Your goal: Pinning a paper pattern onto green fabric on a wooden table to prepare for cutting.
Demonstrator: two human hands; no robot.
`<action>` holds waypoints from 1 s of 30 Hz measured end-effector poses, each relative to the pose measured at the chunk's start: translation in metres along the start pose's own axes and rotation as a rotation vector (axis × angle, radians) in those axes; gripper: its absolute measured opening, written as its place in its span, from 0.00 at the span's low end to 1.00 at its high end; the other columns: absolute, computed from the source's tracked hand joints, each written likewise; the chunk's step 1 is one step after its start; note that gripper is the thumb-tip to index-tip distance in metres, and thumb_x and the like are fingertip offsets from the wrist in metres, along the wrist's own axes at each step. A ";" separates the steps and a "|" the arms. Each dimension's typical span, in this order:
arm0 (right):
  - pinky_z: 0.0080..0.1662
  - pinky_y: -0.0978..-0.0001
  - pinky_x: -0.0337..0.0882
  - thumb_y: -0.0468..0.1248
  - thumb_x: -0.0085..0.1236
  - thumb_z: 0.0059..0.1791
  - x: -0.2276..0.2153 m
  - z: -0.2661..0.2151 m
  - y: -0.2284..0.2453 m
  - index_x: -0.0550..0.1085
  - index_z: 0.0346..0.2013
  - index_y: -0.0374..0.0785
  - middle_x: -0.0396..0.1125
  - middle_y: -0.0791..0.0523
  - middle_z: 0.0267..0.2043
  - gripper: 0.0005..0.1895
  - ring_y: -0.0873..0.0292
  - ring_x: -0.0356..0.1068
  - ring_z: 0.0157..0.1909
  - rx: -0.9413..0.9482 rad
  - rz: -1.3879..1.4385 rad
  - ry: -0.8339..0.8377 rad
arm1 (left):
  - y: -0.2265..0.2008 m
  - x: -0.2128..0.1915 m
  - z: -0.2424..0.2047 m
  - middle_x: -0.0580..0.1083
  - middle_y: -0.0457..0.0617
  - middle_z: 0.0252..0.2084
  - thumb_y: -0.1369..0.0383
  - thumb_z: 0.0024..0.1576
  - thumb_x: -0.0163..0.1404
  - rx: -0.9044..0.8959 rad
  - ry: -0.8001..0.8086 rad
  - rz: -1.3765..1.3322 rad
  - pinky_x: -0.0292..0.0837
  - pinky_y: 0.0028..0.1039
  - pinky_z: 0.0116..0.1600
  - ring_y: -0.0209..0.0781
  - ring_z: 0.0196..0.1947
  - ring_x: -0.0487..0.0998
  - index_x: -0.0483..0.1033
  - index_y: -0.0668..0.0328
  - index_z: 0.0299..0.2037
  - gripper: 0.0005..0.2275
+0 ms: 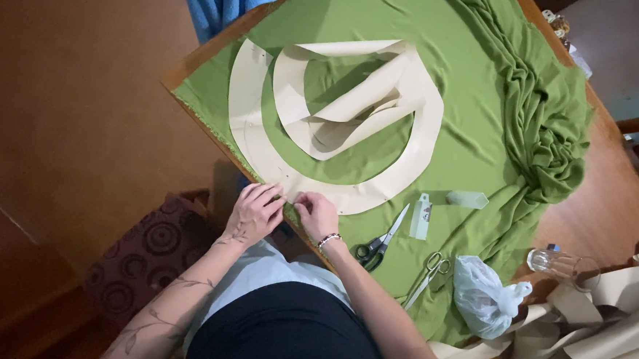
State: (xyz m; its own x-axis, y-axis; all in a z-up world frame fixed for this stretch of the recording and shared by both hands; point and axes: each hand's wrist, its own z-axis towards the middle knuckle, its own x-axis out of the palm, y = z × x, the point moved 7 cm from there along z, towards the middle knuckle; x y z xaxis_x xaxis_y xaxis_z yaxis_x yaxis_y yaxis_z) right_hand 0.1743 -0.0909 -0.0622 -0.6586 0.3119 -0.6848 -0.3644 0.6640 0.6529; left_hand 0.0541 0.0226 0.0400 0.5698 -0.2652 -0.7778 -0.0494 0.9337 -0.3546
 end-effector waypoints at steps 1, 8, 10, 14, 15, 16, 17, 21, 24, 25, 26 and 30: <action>0.44 0.62 0.74 0.43 0.62 0.46 0.002 0.000 0.002 0.78 0.32 0.55 0.74 0.60 0.30 0.01 0.54 0.76 0.39 0.001 0.000 0.001 | 0.000 0.000 -0.001 0.77 0.48 0.47 0.66 0.54 0.53 -0.001 0.001 0.000 0.69 0.37 0.59 0.44 0.51 0.77 0.81 0.51 0.39 0.06; 0.47 0.63 0.73 0.50 0.67 0.43 -0.021 -0.006 0.022 0.77 0.34 0.56 0.76 0.64 0.33 0.09 0.57 0.77 0.42 0.229 0.060 0.007 | 0.000 -0.001 -0.003 0.76 0.48 0.47 0.66 0.53 0.52 0.019 0.030 0.005 0.67 0.41 0.60 0.44 0.51 0.77 0.81 0.49 0.40 0.07; 0.49 0.61 0.73 0.51 0.68 0.41 -0.026 -0.009 0.018 0.75 0.35 0.55 0.77 0.64 0.33 0.13 0.55 0.77 0.43 0.288 0.083 0.004 | -0.003 0.000 -0.002 0.77 0.48 0.47 0.66 0.52 0.52 0.032 0.045 0.004 0.66 0.41 0.60 0.44 0.51 0.77 0.81 0.49 0.39 0.07; 0.47 0.65 0.73 0.49 0.68 0.42 -0.013 -0.011 -0.015 0.73 0.36 0.55 0.77 0.65 0.34 0.13 0.60 0.77 0.42 0.294 0.100 -0.019 | 0.000 0.006 -0.007 0.76 0.46 0.48 0.64 0.52 0.52 0.033 0.077 0.023 0.65 0.41 0.61 0.41 0.53 0.76 0.79 0.48 0.43 0.10; 0.45 0.67 0.74 0.47 0.67 0.43 -0.012 -0.011 -0.021 0.73 0.35 0.55 0.77 0.64 0.34 0.11 0.60 0.78 0.40 0.266 0.083 -0.041 | 0.003 0.009 -0.007 0.75 0.44 0.47 0.62 0.51 0.52 0.030 0.086 0.042 0.65 0.41 0.61 0.40 0.53 0.76 0.78 0.47 0.46 0.13; 0.45 0.67 0.74 0.47 0.67 0.43 -0.011 -0.012 -0.030 0.73 0.35 0.55 0.77 0.64 0.34 0.11 0.60 0.78 0.40 0.278 0.085 -0.056 | 0.001 0.011 -0.005 0.75 0.44 0.47 0.62 0.51 0.52 0.045 0.087 0.029 0.65 0.41 0.61 0.40 0.53 0.76 0.78 0.47 0.46 0.13; 0.44 0.66 0.75 0.44 0.68 0.42 -0.009 -0.013 -0.033 0.74 0.35 0.53 0.77 0.63 0.33 0.11 0.60 0.77 0.39 0.219 0.132 -0.075 | -0.001 0.012 -0.006 0.74 0.45 0.48 0.60 0.50 0.53 0.052 0.111 0.051 0.65 0.43 0.61 0.42 0.54 0.74 0.77 0.45 0.49 0.16; 0.45 0.62 0.77 0.39 0.69 0.43 -0.037 -0.045 -0.011 0.77 0.35 0.48 0.76 0.57 0.35 0.09 0.53 0.77 0.42 0.034 0.248 -0.088 | -0.011 0.014 -0.010 0.71 0.47 0.51 0.55 0.45 0.55 0.100 0.196 0.095 0.62 0.51 0.63 0.47 0.60 0.69 0.76 0.40 0.54 0.23; 0.47 0.67 0.77 0.36 0.68 0.45 -0.073 -0.081 -0.039 0.78 0.37 0.48 0.76 0.58 0.36 0.08 0.58 0.77 0.43 0.136 0.280 -0.265 | -0.010 0.017 -0.008 0.71 0.48 0.51 0.54 0.48 0.54 0.109 0.219 0.135 0.59 0.54 0.65 0.48 0.59 0.70 0.75 0.39 0.55 0.22; 0.47 0.67 0.77 0.36 0.68 0.45 -0.083 -0.095 -0.060 0.78 0.37 0.48 0.76 0.58 0.36 0.08 0.58 0.77 0.43 0.147 0.277 -0.275 | -0.010 0.020 -0.010 0.71 0.48 0.51 0.54 0.48 0.54 0.118 0.219 0.123 0.59 0.54 0.65 0.48 0.59 0.70 0.75 0.39 0.55 0.22; 0.46 0.64 0.76 0.34 0.66 0.45 -0.102 -0.113 -0.085 0.78 0.37 0.47 0.75 0.56 0.35 0.07 0.55 0.77 0.42 0.231 0.239 -0.438 | -0.008 0.023 -0.012 0.71 0.48 0.51 0.53 0.49 0.53 0.111 0.226 0.127 0.58 0.56 0.66 0.48 0.60 0.70 0.75 0.38 0.55 0.22; 0.46 0.63 0.74 0.29 0.63 0.46 -0.142 -0.185 -0.184 0.77 0.39 0.45 0.74 0.54 0.35 0.10 0.53 0.76 0.41 0.468 0.175 -0.806 | -0.008 0.023 -0.012 0.71 0.48 0.51 0.53 0.48 0.55 0.097 0.248 0.141 0.54 0.59 0.69 0.50 0.62 0.70 0.75 0.35 0.55 0.22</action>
State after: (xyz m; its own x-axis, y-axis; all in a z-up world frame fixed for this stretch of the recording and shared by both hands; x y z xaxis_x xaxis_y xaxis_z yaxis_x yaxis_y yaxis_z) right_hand 0.2137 -0.3830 -0.0251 0.0378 0.6923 -0.7206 0.1123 0.7136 0.6915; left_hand 0.0576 0.0059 0.0186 0.3449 -0.1711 -0.9229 -0.0281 0.9809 -0.1924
